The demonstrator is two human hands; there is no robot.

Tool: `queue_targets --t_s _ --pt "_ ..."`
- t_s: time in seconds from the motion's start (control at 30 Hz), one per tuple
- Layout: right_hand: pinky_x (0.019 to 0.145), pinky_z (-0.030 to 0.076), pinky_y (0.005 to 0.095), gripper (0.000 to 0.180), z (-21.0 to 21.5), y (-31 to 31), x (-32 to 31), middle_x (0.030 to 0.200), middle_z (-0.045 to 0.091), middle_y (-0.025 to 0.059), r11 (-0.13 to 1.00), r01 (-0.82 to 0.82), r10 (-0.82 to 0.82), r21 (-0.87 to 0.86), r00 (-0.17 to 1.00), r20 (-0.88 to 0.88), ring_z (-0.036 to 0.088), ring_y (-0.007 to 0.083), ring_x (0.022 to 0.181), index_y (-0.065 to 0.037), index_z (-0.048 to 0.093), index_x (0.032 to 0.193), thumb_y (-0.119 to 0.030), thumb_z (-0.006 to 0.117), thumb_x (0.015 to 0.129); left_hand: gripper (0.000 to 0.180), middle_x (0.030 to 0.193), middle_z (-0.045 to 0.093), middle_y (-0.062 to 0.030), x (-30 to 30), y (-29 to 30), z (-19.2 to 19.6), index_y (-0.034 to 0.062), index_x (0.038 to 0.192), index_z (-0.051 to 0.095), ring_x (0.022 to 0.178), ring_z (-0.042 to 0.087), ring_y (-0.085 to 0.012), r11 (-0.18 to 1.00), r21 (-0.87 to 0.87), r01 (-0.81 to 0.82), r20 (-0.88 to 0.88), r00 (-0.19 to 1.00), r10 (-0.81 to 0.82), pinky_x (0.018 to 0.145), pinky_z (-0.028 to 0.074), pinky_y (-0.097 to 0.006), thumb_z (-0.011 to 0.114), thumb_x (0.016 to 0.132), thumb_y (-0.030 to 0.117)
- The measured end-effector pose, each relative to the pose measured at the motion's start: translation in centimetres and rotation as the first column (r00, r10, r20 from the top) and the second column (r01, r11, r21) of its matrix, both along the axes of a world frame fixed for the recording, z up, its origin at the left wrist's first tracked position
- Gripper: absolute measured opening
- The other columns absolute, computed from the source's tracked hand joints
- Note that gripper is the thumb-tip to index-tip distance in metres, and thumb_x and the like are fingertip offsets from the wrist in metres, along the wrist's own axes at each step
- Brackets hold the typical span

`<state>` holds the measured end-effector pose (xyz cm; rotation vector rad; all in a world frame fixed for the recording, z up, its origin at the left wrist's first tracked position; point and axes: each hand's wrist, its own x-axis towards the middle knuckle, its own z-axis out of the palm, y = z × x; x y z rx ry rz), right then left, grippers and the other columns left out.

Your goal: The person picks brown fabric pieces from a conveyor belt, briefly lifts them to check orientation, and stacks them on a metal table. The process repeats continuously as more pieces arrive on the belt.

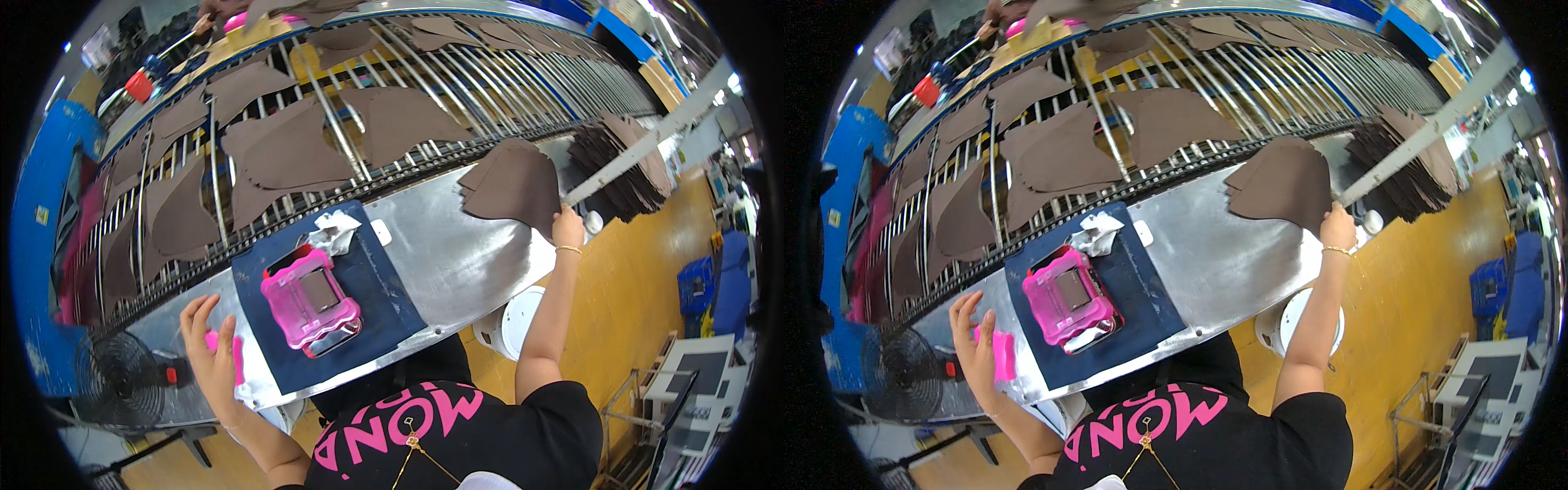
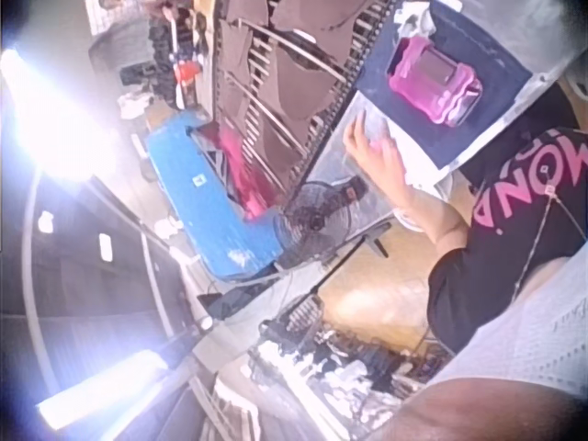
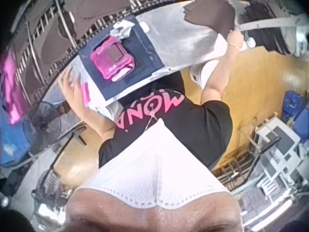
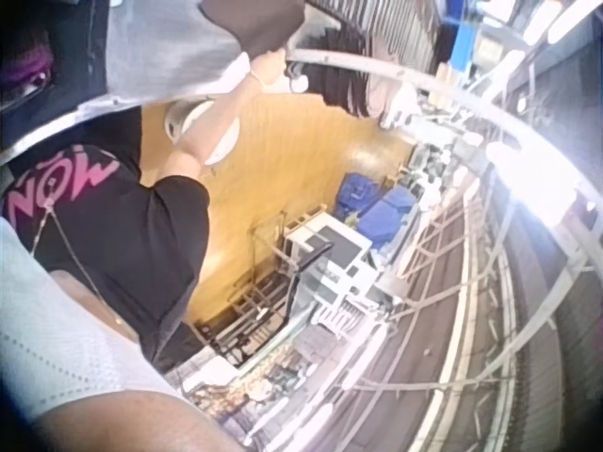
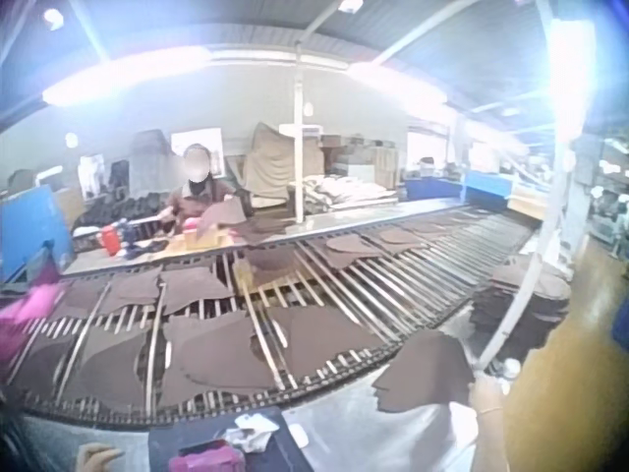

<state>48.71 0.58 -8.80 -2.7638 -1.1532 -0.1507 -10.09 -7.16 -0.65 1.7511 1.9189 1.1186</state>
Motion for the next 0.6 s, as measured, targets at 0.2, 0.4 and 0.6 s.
queue_targets --t_s 0.2,0.4,0.6 --pt "0.055 0.052 0.0349 0.026 10.7 0.1 -10.2 0.087 0.069 0.0143 0.872 -0.294 0.352 0.391 0.932 -0.086 0.068 0.0241 0.068 -0.016 0.062 0.118 -0.018 0.048 0.096 0.035 0.117 0.054 -0.0105 2.5 1.2 1.1 0.0041 0.112 0.063 0.113 0.050 -0.0247 0.996 0.053 0.072 0.010 0.997 -0.073 0.098 0.037 -0.034 0.071 0.078 0.009" --pt "0.041 0.046 0.0182 0.029 13.1 0.2 -20.5 0.081 0.067 0.0070 0.432 -0.215 0.891 0.876 0.251 -0.378 0.065 0.0121 0.060 0.000 0.058 0.118 -0.020 0.052 0.098 0.058 0.131 0.045 -0.0111 4.7 2.9 0.4 0.0069 0.132 0.050 0.120 0.047 -0.0241 0.973 0.218 0.068 0.287 0.949 -0.131 0.099 0.039 -0.034 0.073 0.079 0.010" --pt "0.056 0.052 0.0224 0.023 8.8 0.6 -28.9 0.102 0.066 0.0101 0.384 -0.085 0.855 0.919 -0.342 -0.389 0.065 0.0126 0.074 0.004 0.054 0.116 -0.008 0.050 0.097 0.030 0.099 0.066 -0.0139 -0.5 0.8 2.1 -0.0023 0.112 0.060 0.077 0.067 -0.0177 0.992 -0.081 0.096 0.746 0.665 -0.004 0.063 0.054 -0.026 0.064 0.090 0.017"
